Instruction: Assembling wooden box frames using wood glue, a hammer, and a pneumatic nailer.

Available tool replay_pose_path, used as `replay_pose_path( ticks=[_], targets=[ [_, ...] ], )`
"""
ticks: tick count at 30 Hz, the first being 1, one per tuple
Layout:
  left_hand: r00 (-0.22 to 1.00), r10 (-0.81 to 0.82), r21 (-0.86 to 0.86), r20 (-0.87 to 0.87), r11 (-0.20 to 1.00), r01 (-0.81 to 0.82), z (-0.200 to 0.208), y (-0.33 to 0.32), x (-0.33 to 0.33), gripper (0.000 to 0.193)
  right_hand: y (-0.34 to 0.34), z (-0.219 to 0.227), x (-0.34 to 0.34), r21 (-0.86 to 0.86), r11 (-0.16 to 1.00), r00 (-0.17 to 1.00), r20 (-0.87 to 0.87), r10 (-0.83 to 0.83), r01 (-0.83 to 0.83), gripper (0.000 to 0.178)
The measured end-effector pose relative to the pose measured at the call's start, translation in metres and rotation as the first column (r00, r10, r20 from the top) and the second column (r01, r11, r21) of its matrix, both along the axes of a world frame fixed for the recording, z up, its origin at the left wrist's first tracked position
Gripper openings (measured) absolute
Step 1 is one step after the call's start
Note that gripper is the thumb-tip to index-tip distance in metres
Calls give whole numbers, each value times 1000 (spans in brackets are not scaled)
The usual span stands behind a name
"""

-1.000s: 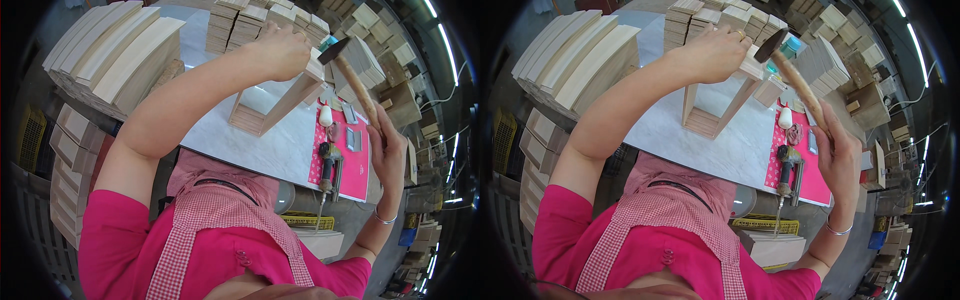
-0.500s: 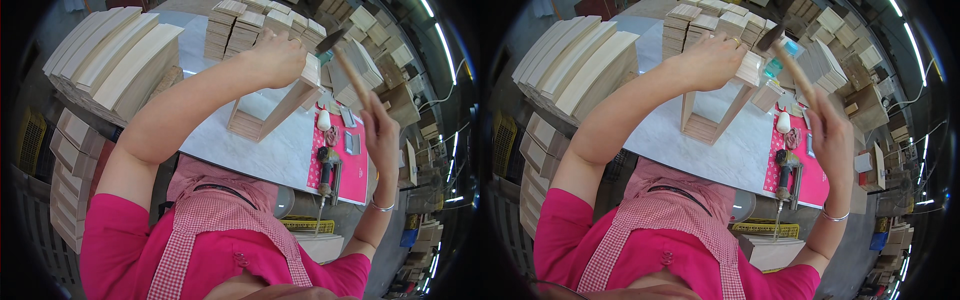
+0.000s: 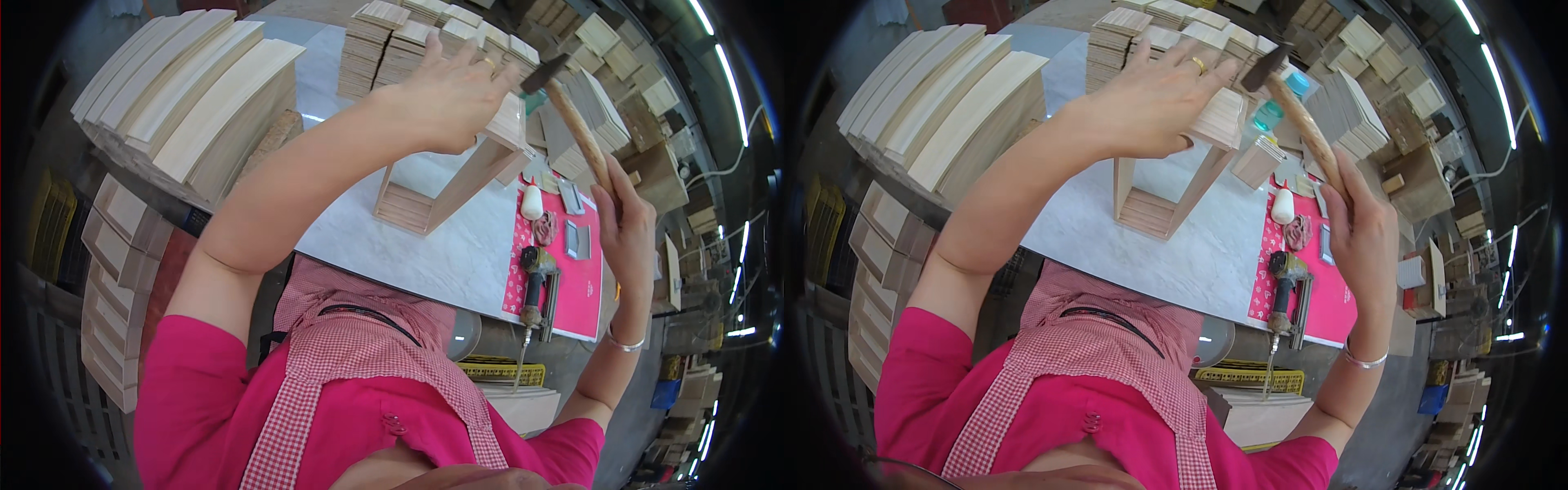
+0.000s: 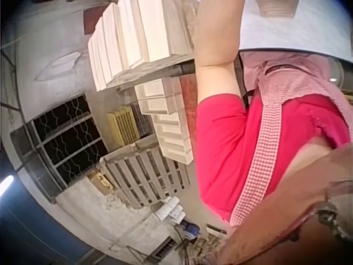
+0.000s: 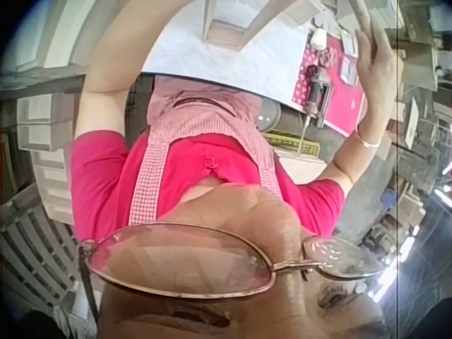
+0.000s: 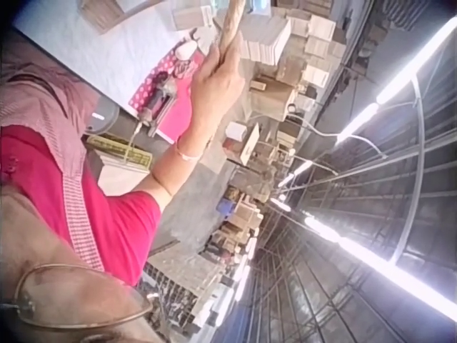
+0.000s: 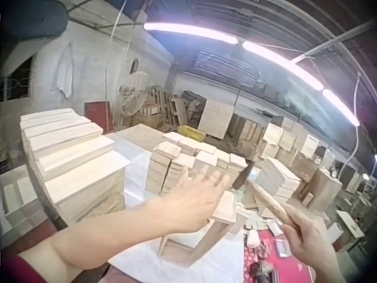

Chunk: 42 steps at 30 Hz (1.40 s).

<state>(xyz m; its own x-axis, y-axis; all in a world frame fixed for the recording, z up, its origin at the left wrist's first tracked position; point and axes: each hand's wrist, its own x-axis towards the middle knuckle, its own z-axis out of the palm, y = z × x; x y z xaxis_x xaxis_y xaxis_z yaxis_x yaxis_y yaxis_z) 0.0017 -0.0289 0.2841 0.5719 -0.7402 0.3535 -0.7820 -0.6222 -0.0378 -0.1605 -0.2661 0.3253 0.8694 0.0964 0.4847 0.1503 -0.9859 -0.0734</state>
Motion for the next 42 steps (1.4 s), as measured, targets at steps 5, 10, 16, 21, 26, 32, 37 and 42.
replay_pose_path(
  ticks=[5, 10, 16, 21, 26, 32, 37, 42],
  targets=[
    [976, -210, -515, -51, 843, 154, -35, 54, 23, 111, 10, -1, -9, 89, 996, 1000, 6, 19, -20, 44],
    [774, -487, -788, -404, 616, -24, -81, 48, 46, 116, 24, 1, -4, 110, 993, 999, -8, 40, -39, 45],
    [701, -508, -774, -501, 625, -100, -101, 30, 50, 115, 37, 1, 3, 97, 990, 995, 5, 102, -102, 45],
    [703, -501, -774, -505, 623, -112, -107, 31, 52, 117, 45, -3, 6, 34, 991, 992, 29, 127, -127, 44],
    [756, -579, -860, -305, 508, 43, -141, 28, 55, 119, 34, -2, 6, 71, 993, 996, -4, 94, -94, 41],
    [698, -525, -803, -486, 583, -120, -187, 34, 35, 118, -2, -29, -11, 252, 968, 982, 190, -26, -23, 40],
    [952, -295, -600, -83, 777, 189, -131, 34, 46, 110, -38, -69, -37, 426, 901, 969, 180, -168, 77, 39],
    [826, -354, 14, 438, 922, 388, -99, 30, 33, 104, -65, -122, -64, 639, 741, 949, 54, -312, 207, 39]
  ],
)
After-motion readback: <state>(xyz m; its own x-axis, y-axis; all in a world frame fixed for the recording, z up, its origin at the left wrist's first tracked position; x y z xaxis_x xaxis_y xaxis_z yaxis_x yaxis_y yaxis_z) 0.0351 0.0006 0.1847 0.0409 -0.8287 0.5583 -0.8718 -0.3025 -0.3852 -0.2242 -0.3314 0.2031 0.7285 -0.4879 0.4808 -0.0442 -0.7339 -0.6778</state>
